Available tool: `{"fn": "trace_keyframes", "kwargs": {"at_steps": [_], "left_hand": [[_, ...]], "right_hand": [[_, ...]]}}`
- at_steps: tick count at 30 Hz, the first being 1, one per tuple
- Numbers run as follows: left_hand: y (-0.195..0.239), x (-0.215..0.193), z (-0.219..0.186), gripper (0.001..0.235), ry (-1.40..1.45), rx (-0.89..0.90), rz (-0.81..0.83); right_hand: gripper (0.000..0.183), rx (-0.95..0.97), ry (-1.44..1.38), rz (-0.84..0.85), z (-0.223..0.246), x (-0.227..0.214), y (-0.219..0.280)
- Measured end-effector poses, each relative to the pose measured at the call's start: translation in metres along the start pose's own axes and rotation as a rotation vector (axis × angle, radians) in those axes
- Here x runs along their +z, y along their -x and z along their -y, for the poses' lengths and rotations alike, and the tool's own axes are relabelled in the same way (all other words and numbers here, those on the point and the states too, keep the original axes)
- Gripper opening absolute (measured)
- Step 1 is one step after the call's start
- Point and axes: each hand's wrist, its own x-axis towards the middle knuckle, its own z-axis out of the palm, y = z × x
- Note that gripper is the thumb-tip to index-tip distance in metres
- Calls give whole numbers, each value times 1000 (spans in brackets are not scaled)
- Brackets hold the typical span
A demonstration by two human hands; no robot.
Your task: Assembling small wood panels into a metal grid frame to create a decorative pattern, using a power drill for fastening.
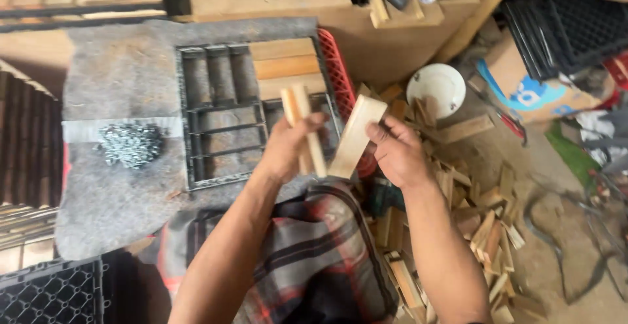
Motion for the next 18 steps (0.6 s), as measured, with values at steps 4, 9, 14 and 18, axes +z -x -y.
{"fn": "trace_keyframes", "kwargs": {"at_steps": [4, 9, 14, 18], "left_hand": [[31, -42, -62, 68, 102, 51, 5], [21, -85, -46, 40, 148, -43, -267], [24, -72, -63, 31, 8, -41, -342], [40, -63, -84, 33, -71, 52, -418]], "right_hand": [[20, 93, -103, 9, -27, 1, -39], [30, 79, -116, 13, -34, 22, -54], [35, -195, 159, 34, -27, 41, -52], [42, -836, 958, 64, -18, 64, -40]]}}
